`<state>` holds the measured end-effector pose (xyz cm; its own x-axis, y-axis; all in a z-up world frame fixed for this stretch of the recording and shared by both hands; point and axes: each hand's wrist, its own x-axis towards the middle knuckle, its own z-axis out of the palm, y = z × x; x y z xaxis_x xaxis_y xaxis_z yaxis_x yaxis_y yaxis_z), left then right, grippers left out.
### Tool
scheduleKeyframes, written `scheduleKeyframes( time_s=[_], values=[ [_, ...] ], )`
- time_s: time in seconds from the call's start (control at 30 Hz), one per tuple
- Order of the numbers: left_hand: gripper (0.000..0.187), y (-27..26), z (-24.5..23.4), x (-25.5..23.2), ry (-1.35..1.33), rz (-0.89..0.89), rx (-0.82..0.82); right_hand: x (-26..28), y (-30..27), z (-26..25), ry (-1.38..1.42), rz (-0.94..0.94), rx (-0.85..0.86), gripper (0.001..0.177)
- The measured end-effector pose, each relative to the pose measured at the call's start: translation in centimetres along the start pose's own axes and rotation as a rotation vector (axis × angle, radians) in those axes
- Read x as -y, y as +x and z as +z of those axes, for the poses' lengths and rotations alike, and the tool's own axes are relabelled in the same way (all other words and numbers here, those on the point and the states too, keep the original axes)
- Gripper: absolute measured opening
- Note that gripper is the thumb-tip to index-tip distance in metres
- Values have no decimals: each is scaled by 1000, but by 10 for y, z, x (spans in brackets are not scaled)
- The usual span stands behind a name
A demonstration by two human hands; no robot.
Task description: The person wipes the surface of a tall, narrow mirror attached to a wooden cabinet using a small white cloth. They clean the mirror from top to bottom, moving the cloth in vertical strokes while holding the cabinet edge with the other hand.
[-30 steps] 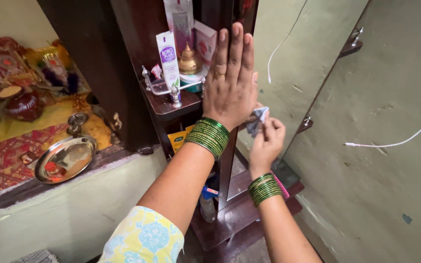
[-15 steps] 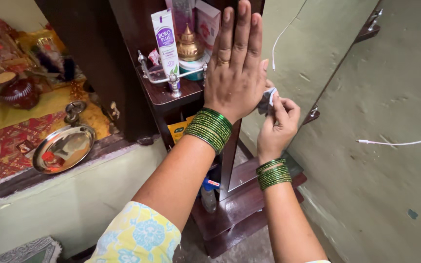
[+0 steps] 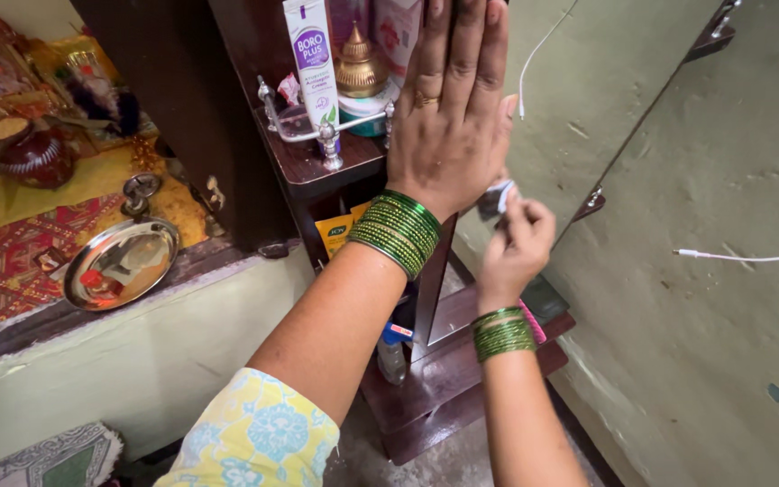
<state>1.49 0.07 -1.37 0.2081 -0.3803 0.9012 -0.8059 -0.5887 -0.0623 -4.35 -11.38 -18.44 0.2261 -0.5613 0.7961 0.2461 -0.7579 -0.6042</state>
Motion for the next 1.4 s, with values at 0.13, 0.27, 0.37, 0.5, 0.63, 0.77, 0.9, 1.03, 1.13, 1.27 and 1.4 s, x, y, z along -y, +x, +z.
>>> scheduleKeyframes(
  time_s=[0.13, 0.27, 0.37, 0.5, 0.63, 0.77, 0.9, 1.03, 1.13, 1.27, 1.4],
  values=[
    [78, -3, 2, 1, -8, 7, -2, 6, 9, 4, 83, 162, -31, 43],
    [75, -1, 3, 1, 18, -9, 50, 35, -21, 6, 177, 115, 16, 48],
    [71, 1, 5, 1, 24, -13, 48, 49, -45, 6, 180, 47, 81, 49],
    [69, 0, 6, 2, 37, -16, 72, 31, -48, 13, 208, 115, 37, 51],
    [68, 0, 7, 3, 43, -18, 80, -19, -34, 18, 134, 141, -85, 38],
    [70, -1, 6, 2, 38, -19, 85, -87, -19, 22, 125, 311, -171, 31],
    [73, -2, 4, 1, 49, -24, 84, -160, 5, 16, 48, 253, -248, 28],
    [79, -2, 4, 1, 46, -23, 54, -197, 30, 10, 377, 521, -270, 32],
    [80, -3, 6, 0, 44, -22, 22, -184, 38, 11, 464, 561, -276, 30],
    [81, -3, 7, 1, 41, -28, 28, -118, 36, 17, 293, 314, -234, 31],
    [79, -3, 9, 3, 51, -28, 51, -34, 29, 17, 296, 215, -128, 32]
  ],
)
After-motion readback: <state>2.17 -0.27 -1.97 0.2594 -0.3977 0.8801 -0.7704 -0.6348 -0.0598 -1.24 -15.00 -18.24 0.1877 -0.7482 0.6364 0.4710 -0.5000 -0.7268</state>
